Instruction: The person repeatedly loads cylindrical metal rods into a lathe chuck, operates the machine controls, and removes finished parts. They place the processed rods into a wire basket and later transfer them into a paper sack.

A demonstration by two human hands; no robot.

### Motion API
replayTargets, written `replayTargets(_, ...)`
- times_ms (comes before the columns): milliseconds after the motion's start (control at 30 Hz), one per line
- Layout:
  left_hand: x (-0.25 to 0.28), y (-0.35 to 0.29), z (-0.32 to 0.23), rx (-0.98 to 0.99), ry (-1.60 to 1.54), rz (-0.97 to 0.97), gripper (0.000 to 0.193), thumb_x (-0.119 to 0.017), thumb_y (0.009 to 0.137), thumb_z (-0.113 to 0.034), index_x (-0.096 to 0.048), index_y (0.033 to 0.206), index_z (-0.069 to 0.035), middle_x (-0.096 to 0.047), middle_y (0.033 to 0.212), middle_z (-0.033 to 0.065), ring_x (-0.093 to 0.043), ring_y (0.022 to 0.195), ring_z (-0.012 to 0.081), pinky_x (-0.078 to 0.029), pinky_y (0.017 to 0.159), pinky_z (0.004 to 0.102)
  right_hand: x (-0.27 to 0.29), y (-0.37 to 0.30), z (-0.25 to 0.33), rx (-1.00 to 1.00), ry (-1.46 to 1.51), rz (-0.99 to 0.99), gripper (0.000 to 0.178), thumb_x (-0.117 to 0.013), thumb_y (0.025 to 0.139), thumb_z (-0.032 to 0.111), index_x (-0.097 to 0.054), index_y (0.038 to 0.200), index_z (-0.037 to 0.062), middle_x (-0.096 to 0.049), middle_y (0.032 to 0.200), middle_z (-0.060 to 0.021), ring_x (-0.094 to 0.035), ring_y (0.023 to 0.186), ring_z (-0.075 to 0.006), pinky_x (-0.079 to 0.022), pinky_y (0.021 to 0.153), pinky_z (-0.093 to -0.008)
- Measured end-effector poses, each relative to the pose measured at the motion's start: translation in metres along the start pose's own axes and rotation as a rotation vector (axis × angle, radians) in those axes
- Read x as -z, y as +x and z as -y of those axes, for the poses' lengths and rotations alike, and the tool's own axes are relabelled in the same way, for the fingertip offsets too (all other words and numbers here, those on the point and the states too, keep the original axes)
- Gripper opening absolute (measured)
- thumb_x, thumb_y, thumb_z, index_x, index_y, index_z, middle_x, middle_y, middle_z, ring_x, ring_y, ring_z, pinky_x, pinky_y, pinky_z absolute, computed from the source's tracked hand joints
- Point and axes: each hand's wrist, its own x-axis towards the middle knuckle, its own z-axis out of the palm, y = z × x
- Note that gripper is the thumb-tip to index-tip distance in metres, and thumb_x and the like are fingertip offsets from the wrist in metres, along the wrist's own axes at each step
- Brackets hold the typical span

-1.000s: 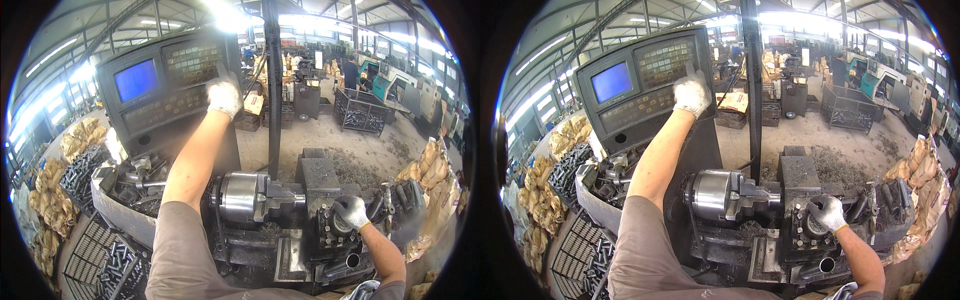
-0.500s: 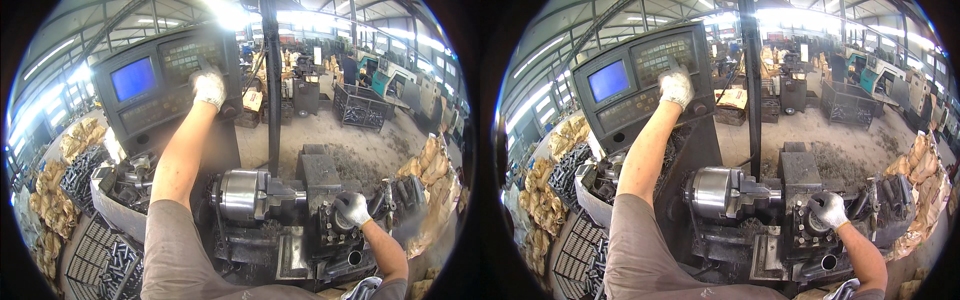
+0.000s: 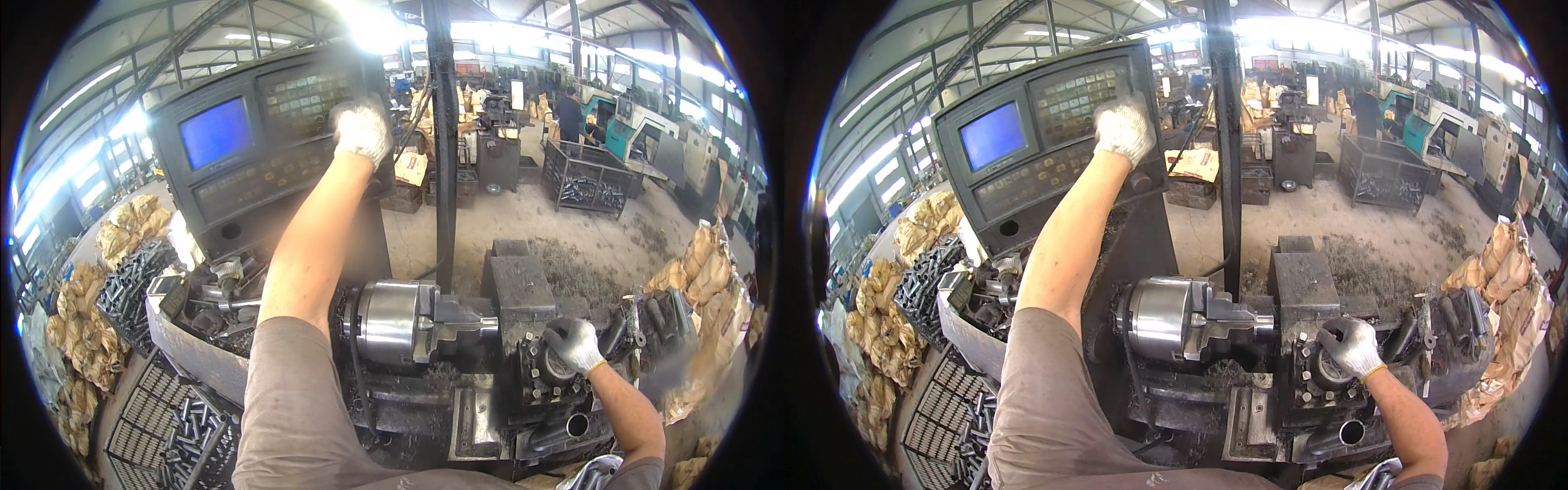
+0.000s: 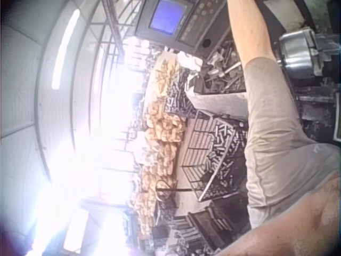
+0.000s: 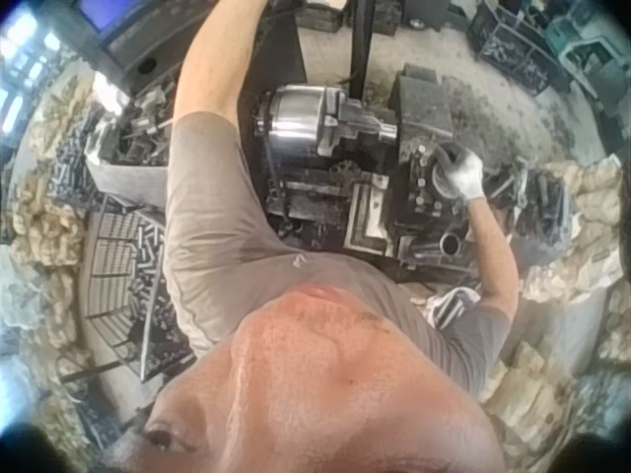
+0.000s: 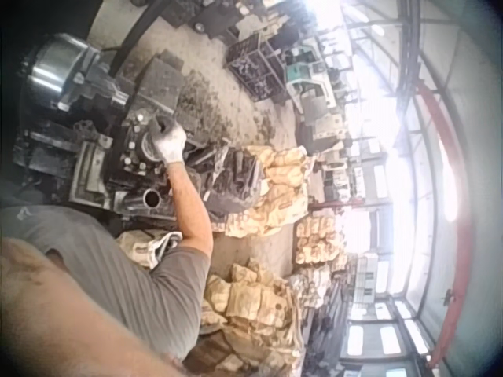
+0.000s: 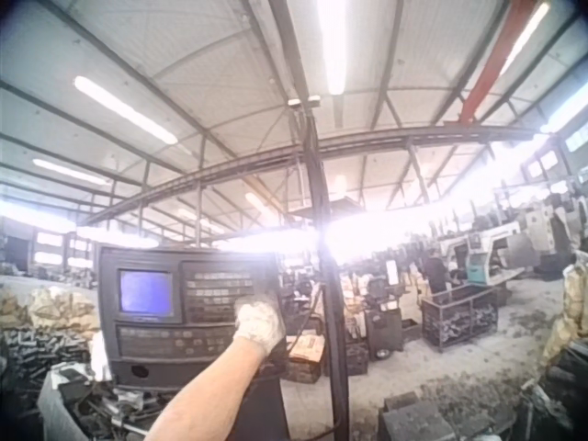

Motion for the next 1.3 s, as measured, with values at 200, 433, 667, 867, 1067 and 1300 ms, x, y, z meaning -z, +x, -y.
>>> replayTargets(200, 0.008, 0.016, -0.001, 0.036, -0.024, 0.009, 0.058, -0.080, 0.090, -0.047, -0.070, 0.128, -0.004, -0.077, 0.124, 0.0160, -0.077, 0.110, 0.0343, -0.062, 0.087, 0.0500, -0.002, 0.001, -0.006, 0.049, -0.044, -0.004, 0.029, -0.076, 0.091, 0.034, -0.083, 0.103, 0.0086, -0.079, 0.098, -0.0197, -0.077, 0.092, -0.0383, -0.060, 0.086, -0.0449)
replayTargets(433, -0.004, 0.017, -0.002, 0.030, 0.031, -0.053, 0.041, -0.075, 0.093, -0.031, -0.073, 0.127, -0.009, -0.063, 0.145, 0.0145, -0.078, 0.097, 0.0310, -0.059, 0.072, 0.0467, 0.001, 0.001, -0.002, 0.012, -0.066, 0.007, 0.030, -0.078, 0.091, 0.034, -0.083, 0.103, 0.0075, -0.078, 0.098, -0.0216, -0.076, 0.093, -0.0397, -0.060, 0.086, -0.0457)
replayTargets(667, -0.008, 0.018, 0.003, 0.036, -0.033, -0.096, 0.051, -0.082, 0.087, -0.034, -0.071, 0.127, -0.003, -0.061, 0.144, 0.0160, -0.078, 0.104, 0.0372, -0.064, 0.076, 0.0498, -0.001, 0.001, -0.002, 0.059, -0.037, -0.024, 0.029, -0.078, 0.090, 0.032, -0.082, 0.103, 0.0061, -0.078, 0.097, -0.0211, -0.077, 0.091, -0.0388, -0.060, 0.084, -0.0449)
replayTargets(867, -0.005, 0.013, 0.006, 0.020, -0.096, -0.066, 0.048, -0.082, 0.086, -0.031, -0.073, 0.124, -0.003, -0.058, 0.148, 0.0157, -0.078, 0.107, 0.0376, -0.065, 0.078, 0.0499, -0.004, 0.001, -0.004, 0.046, -0.027, -0.027, 0.027, -0.079, 0.089, 0.030, -0.083, 0.100, 0.0062, -0.078, 0.095, -0.0212, -0.077, 0.091, -0.0383, -0.060, 0.084, -0.0451)
replayTargets(1067, -0.002, 0.013, 0.010, 0.025, -0.138, -0.061, 0.044, -0.081, 0.087, -0.028, -0.074, 0.122, -0.003, -0.058, 0.149, 0.0167, -0.078, 0.107, 0.0380, -0.065, 0.079, 0.0504, -0.001, 0.002, -0.001, 0.050, -0.014, -0.027, 0.027, -0.079, 0.089, 0.031, -0.083, 0.099, 0.0060, -0.078, 0.096, -0.0217, -0.077, 0.092, -0.0394, -0.060, 0.086, -0.0460)
replayTargets(1300, -0.018, -0.047, 0.017, -0.077, -0.274, -0.258, 0.030, -0.074, 0.087, -0.024, -0.070, 0.108, -0.003, -0.063, 0.140, 0.0224, -0.079, 0.080, 0.0364, -0.062, 0.067, 0.0467, -0.003, 0.001, -0.006, 0.037, 0.002, -0.024, 0.028, -0.079, 0.089, 0.032, -0.083, 0.099, 0.0061, -0.078, 0.095, -0.0216, -0.077, 0.092, -0.0396, -0.060, 0.086, -0.0459)
